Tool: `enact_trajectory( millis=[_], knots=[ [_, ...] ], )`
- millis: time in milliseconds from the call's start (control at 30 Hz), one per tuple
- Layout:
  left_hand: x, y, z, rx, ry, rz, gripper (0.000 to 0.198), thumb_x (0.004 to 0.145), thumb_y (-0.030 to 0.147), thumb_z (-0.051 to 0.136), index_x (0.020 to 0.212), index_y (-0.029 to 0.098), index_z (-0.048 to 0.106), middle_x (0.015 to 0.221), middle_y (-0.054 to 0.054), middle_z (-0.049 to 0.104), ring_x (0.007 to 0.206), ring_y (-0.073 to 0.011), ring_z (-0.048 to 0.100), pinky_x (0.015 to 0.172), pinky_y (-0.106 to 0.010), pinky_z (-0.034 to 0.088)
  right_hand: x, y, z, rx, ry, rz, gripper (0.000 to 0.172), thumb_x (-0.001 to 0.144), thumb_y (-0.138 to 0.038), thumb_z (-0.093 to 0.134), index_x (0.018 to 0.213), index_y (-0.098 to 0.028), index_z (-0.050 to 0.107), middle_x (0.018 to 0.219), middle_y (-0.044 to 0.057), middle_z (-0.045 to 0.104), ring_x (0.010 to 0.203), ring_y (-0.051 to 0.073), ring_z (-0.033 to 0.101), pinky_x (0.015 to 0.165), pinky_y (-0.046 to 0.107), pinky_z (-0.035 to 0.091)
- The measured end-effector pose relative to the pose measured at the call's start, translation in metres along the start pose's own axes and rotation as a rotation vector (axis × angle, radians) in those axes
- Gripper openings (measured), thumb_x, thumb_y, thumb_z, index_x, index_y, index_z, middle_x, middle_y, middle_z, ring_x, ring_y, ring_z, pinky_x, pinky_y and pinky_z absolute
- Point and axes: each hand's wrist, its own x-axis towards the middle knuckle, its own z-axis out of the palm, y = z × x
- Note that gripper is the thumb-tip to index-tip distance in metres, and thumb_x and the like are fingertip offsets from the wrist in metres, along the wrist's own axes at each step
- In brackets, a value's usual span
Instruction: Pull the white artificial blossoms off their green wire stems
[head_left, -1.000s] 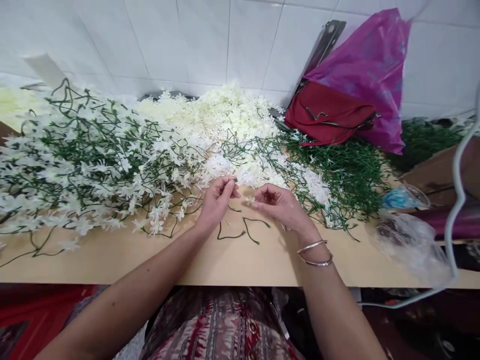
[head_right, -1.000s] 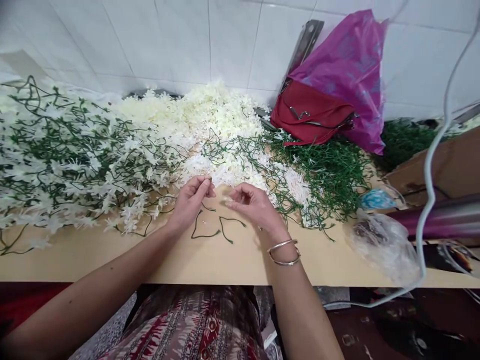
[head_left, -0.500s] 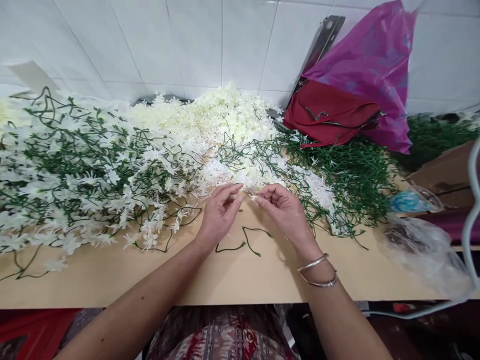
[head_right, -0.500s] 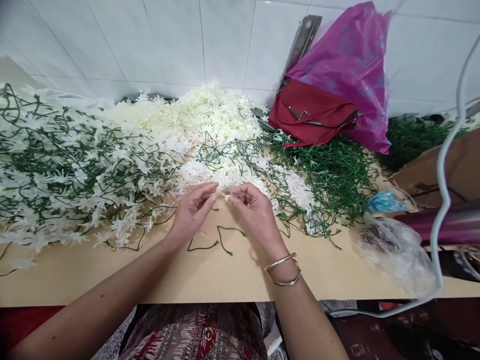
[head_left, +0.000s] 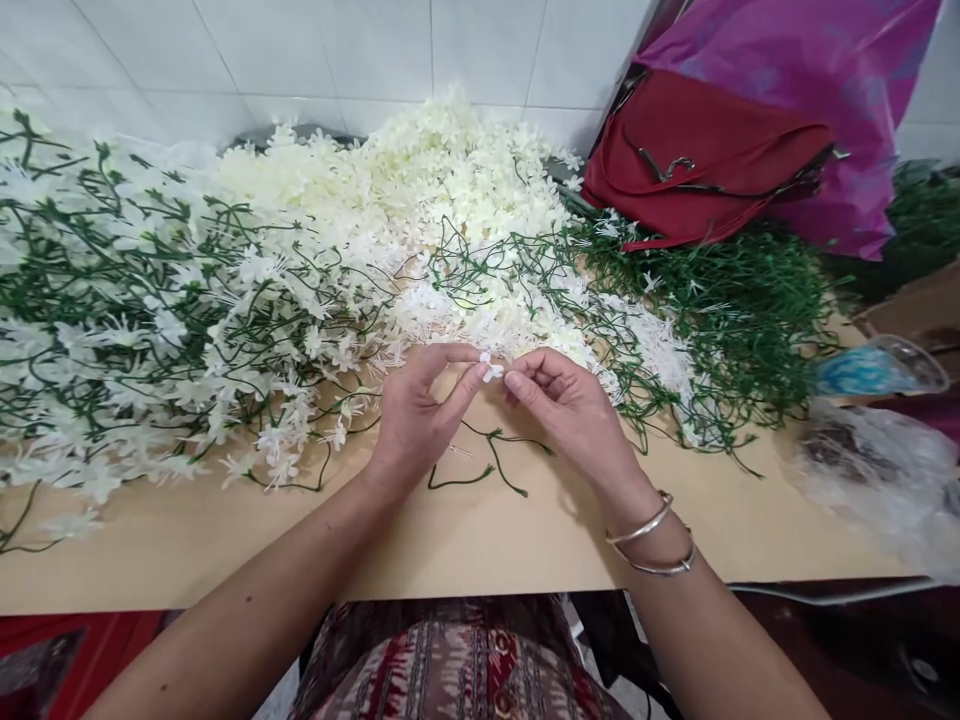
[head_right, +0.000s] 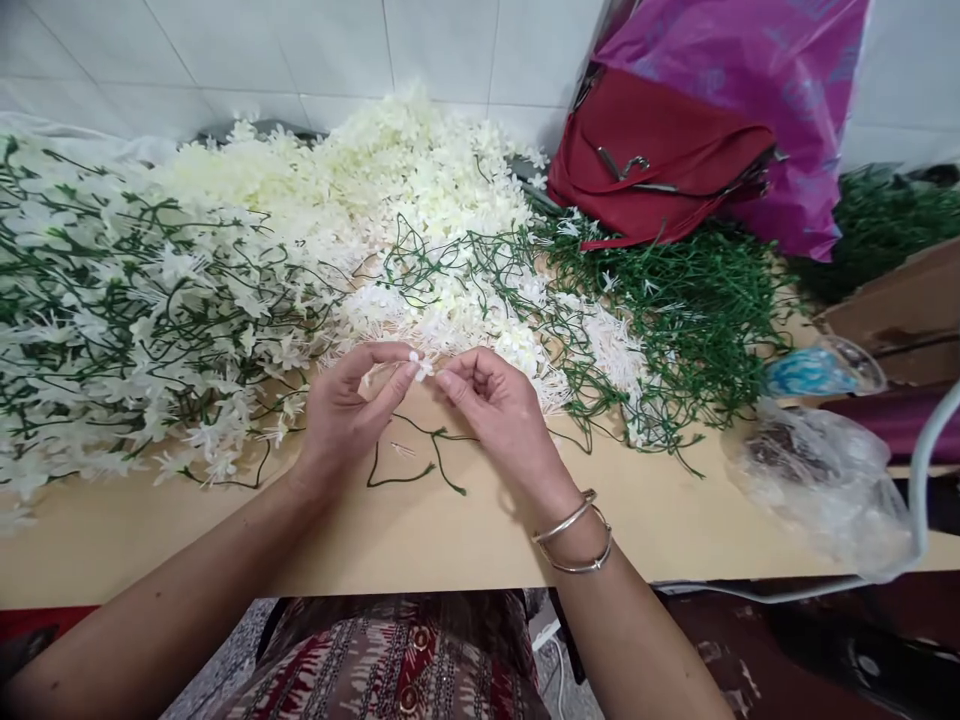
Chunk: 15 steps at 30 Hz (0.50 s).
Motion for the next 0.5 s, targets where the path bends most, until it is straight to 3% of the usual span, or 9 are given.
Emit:
enact_trajectory(
  millis=[67,200,300,400,500],
  knots=[
    [0.000,0.003,-0.003,-0.008,0.072,-0.078,0.004,0.094,0.023,0.072,0.098,0.022,0.073,0.095,-0.002,0.079,0.091,-0.0166,0.074,0.086,-0.029,0.057,-0.004,-0.003,0.003,-0.131,-0.061,-0.052,0.016,0.093,-0.031,0.076,0.084,-0.022,0.066,0.077,-0.001,0.065,0.071,0.015,0.058,0.067,0.029,0.046],
    [0.001,0.001,-0.005,-0.043,0.121,-0.169,0.003,0.091,0.023,0.073,0.092,0.022,0.070,0.088,0.000,0.076,0.083,-0.0147,0.072,0.079,-0.027,0.055,-0.011,-0.005,0.014,-0.473,-0.343,-0.257,0.016,0.083,-0.020,0.087,0.084,-0.021,0.070,0.093,0.003,0.068,0.090,0.021,0.060,0.080,0.035,0.049],
    [0.002,-0.005,-0.003,-0.123,0.127,-0.255,0.007,0.088,0.025,0.075,0.092,0.022,0.070,0.086,0.000,0.074,0.081,-0.0146,0.071,0.078,-0.027,0.056,-0.013,-0.004,0.020,-0.687,-0.423,-0.382,0.013,0.085,-0.015,0.083,0.084,-0.021,0.071,0.097,0.006,0.069,0.099,0.026,0.056,0.089,0.040,0.049],
    [0.005,-0.009,-0.001,-0.314,0.149,-0.346,0.016,0.087,0.031,0.078,0.094,0.021,0.068,0.085,0.000,0.075,0.081,-0.0155,0.074,0.077,-0.027,0.058,-0.011,-0.003,0.020,-0.678,-0.408,-0.414,0.015,0.093,-0.010,0.071,0.083,-0.022,0.069,0.093,0.005,0.070,0.096,0.025,0.057,0.088,0.041,0.049],
    [0.005,-0.010,0.001,-0.436,0.132,-0.417,0.022,0.088,0.038,0.079,0.094,0.020,0.068,0.083,-0.001,0.077,0.081,-0.0174,0.078,0.077,-0.028,0.060,-0.010,-0.003,0.015,-0.536,-0.192,-0.341,0.013,0.097,-0.017,0.066,0.088,-0.025,0.067,0.090,0.002,0.071,0.088,0.022,0.061,0.083,0.038,0.050]
  ],
)
